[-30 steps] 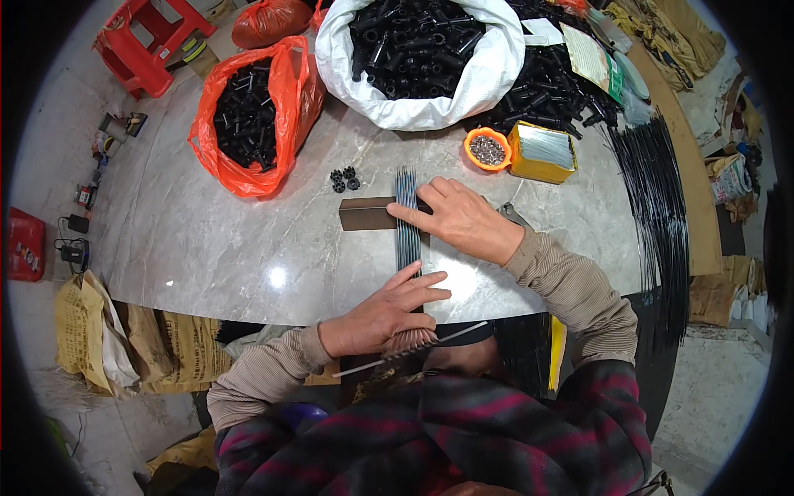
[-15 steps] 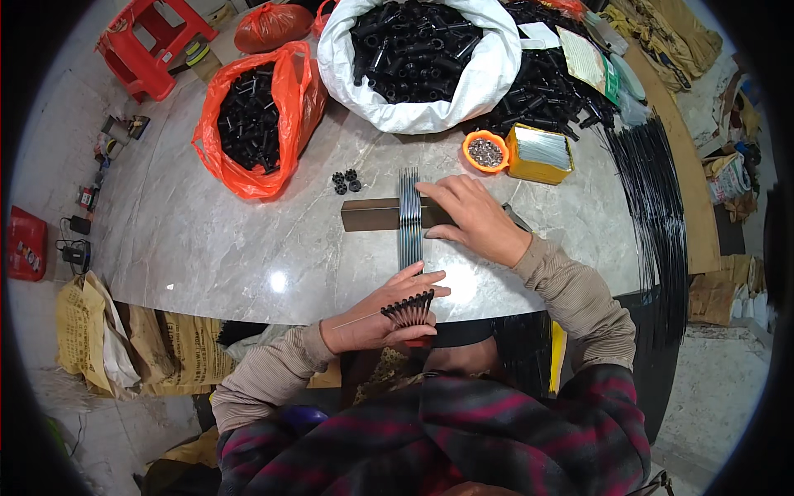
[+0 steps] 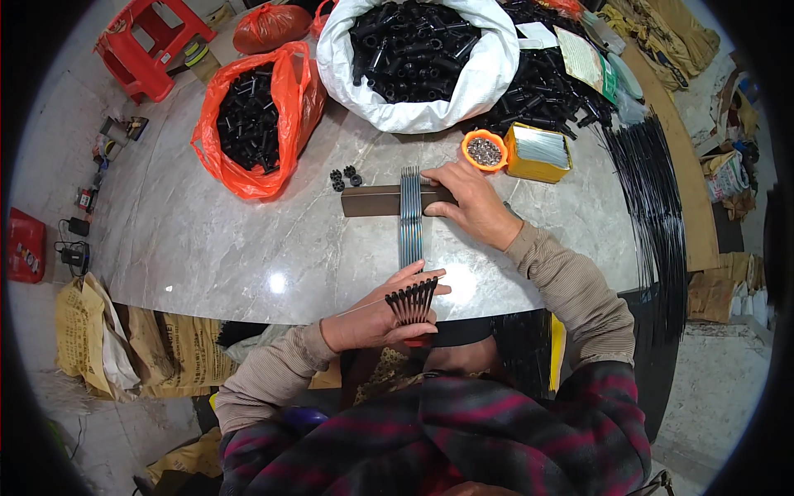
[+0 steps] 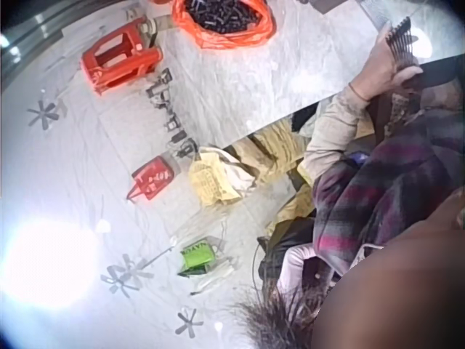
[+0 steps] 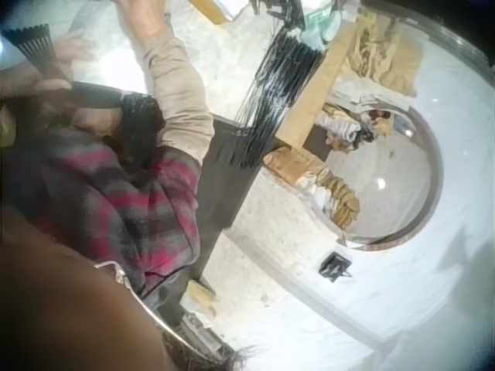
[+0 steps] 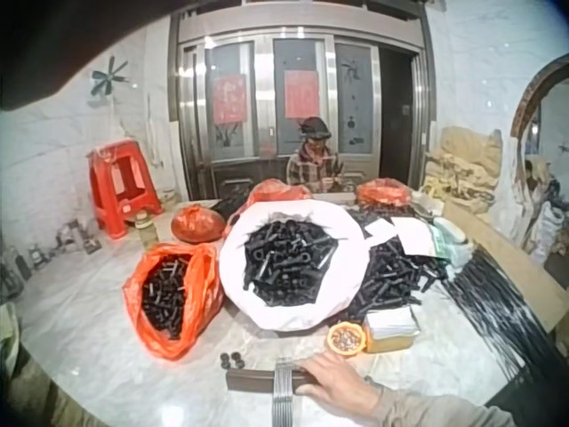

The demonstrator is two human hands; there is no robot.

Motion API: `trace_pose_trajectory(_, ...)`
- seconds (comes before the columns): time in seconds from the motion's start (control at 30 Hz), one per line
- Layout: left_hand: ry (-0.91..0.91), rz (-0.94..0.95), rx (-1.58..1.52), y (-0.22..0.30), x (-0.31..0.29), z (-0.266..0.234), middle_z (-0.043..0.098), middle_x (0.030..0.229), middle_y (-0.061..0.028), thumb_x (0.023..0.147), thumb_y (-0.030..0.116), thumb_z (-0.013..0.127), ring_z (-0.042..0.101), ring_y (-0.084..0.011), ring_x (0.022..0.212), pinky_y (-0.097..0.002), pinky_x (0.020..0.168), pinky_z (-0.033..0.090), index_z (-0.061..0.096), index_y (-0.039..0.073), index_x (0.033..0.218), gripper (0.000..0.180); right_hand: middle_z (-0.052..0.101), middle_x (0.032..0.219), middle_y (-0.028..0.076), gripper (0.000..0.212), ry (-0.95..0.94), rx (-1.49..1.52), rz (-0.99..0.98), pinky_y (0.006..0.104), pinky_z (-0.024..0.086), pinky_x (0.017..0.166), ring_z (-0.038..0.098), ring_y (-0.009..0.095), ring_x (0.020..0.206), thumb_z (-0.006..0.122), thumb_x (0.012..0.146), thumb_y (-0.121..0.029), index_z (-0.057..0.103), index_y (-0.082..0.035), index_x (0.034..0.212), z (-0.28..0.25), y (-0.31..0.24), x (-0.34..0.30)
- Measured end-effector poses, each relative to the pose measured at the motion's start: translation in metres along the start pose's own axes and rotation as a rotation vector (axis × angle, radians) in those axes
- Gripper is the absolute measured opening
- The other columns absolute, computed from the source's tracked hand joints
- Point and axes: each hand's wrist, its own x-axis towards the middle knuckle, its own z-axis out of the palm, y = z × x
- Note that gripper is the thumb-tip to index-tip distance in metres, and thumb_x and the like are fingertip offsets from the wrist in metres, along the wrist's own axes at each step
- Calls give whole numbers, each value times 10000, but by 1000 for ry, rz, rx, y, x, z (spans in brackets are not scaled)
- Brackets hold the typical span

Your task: Bundling and aligning thin plastic rods using a workbench template/jig and cutting tool.

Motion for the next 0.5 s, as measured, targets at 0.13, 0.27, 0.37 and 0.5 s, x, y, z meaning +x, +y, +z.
trace_pose_trajectory(0.13, -19, -19, 7, 2, 2, -2, 577, 1425, -103, 971, 276, 686, 400, -302, 1471, -528, 1259, 195, 683, 94, 961, 182, 611, 1081, 116, 556, -16, 30, 17, 418, 454, 928, 556, 305, 1023, 803, 824, -192, 575, -48, 1310, -6, 0, 2)
trace_pose_trajectory(0.27, -7, 21, -24, -2, 3, 0, 570, 1405, -117, 955, 230, 709, 397, -327, 1472, -584, 1244, 188, 680, 93, 939, 141, 629, 1101, 123, 530, 25, -74, -15, 410, 473, 919, 588, 313, 1045, 785, 856, -213, 580, -31, 1309, -19, -8, -2)
trace_pose_trajectory(0.37, -24, -2, 57, 1, 2, -3, 568, 1433, -99, 969, 252, 691, 408, -310, 1471, -522, 1253, 208, 692, 92, 989, 161, 655, 1018, 118, 403, 140, -209, -47, 408, 500, 838, 629, 320, 961, 780, 856, -176, 640, -38, 1208, -52, -14, -7)
trace_pose_trajectory(0.5, -10, -24, 4, 3, -1, -4, 563, 1436, -101, 937, 205, 729, 415, -334, 1466, -556, 1238, 218, 691, 80, 990, 140, 687, 834, 119, 115, 352, -445, 42, 430, 522, 653, 669, 335, 759, 743, 862, -140, 704, -51, 923, -103, 15, -15)
